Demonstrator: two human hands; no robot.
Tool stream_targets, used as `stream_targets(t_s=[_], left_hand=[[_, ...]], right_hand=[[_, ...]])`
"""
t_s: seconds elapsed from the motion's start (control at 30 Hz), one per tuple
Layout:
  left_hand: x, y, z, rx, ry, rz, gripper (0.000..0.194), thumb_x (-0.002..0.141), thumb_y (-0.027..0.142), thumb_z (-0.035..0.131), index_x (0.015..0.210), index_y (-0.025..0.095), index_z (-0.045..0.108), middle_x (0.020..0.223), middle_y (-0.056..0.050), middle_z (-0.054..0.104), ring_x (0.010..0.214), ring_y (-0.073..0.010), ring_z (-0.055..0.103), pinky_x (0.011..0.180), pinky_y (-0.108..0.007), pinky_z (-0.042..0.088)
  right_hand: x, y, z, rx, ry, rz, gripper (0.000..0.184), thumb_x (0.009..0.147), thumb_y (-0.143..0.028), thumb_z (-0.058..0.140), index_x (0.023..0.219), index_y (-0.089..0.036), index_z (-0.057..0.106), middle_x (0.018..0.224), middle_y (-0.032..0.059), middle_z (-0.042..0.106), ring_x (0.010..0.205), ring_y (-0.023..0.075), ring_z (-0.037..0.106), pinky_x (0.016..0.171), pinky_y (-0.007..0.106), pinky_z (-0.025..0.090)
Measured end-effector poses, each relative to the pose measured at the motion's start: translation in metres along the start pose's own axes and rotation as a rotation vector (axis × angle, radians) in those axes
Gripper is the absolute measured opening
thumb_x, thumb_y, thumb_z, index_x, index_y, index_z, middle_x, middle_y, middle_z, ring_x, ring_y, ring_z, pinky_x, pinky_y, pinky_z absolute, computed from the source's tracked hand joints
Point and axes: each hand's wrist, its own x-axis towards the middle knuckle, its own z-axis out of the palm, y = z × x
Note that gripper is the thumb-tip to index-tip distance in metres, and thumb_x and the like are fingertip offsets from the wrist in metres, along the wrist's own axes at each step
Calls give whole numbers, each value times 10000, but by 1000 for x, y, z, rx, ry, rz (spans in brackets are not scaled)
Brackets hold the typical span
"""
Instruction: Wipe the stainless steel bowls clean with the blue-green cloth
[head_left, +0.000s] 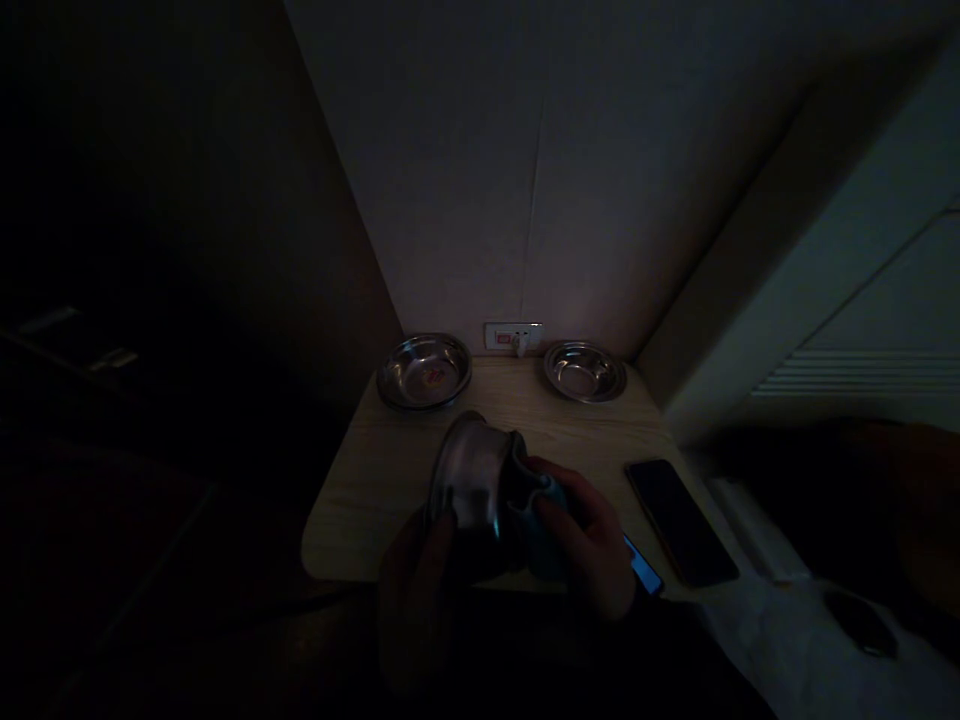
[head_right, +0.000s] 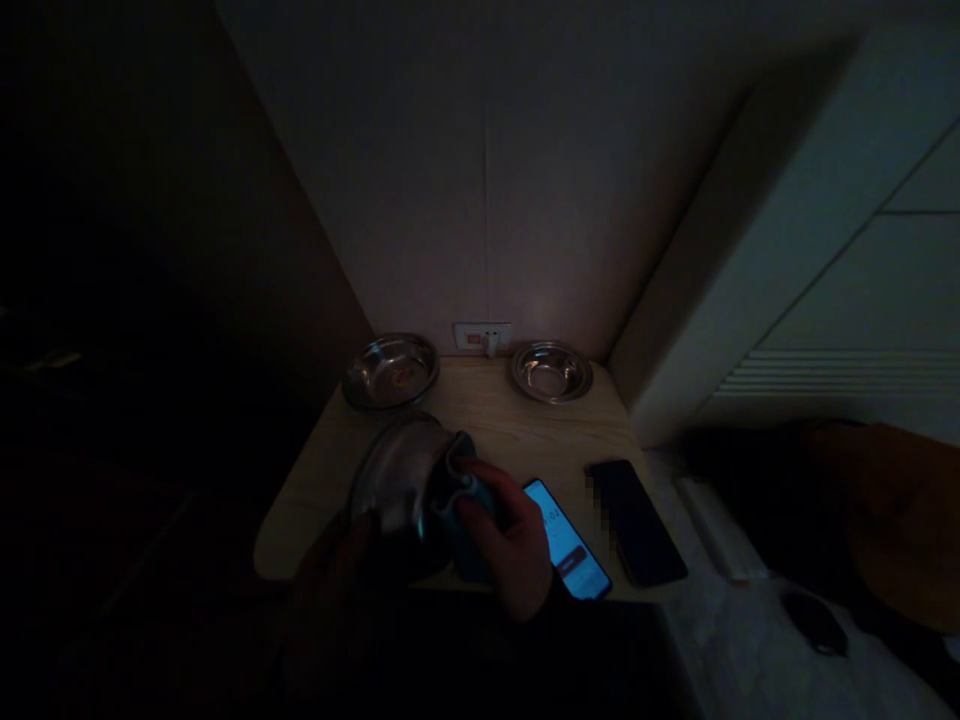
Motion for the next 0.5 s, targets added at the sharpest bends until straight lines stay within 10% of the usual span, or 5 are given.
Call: stream_targets(t_s=[0.13,0.5], left_hand=[[-6,9,6,-45,-134,-17,398,705,468,653,953,157,645,908,-90,709,850,-262,662,729,-339,525],[-11,7,15,21,-56,30,397,657,439,690,954,177,664,887,-54,722,804,-214,672,690,-273,533]], right_hand=[[0,-2,0,-34,35,1,276,771,-344,648,1033,-264,677,1095,51,678,992,250,629,862,403,493],[-13,-7,13,-277,24,-271,323,737,-161,645,1037,-282,649,1181,46,617,1113,221,563,952,378,445]])
